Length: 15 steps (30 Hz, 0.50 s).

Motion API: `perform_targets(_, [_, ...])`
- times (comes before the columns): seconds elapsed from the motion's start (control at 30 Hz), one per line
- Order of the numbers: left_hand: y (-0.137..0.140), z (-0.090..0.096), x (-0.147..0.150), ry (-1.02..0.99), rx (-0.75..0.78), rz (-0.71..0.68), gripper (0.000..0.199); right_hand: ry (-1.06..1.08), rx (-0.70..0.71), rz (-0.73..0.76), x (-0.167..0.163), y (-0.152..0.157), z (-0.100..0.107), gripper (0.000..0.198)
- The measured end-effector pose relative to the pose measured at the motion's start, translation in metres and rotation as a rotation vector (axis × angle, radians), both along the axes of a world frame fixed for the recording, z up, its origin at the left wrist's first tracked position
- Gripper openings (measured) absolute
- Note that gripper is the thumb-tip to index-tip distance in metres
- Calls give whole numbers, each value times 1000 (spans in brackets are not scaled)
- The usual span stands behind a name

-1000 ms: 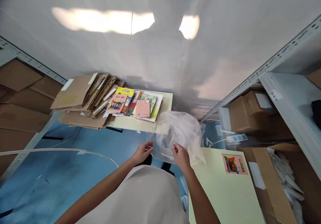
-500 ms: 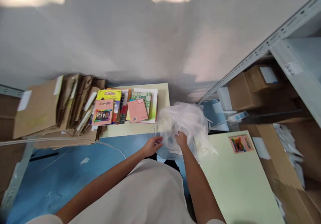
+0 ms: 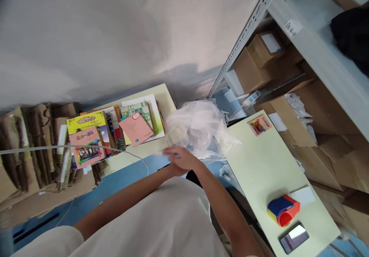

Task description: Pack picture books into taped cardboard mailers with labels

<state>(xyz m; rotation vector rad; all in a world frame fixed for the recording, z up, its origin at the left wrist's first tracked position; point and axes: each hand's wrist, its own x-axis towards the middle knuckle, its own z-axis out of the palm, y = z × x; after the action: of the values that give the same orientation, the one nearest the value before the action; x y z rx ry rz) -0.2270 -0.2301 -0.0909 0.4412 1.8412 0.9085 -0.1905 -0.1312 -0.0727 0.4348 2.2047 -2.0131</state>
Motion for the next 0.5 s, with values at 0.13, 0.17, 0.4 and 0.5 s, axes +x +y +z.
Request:
perform_targets(0.13, [-6, -5, 15, 93, 81, -113, 25, -122, 222, -126, 4, 11, -21, 27])
perform_targets(0.17, [-4, -8, 12, 137, 105, -155, 19, -223, 359, -250, 8, 23, -32, 28])
perform_targets(0.4, [26, -34, -33, 388, 165, -320, 22, -400, 872, 166, 1, 73, -115, 30])
perform_targets(0.5, [32, -40, -40, 383, 152, -355, 21, -463, 870, 170, -11, 73, -122, 36])
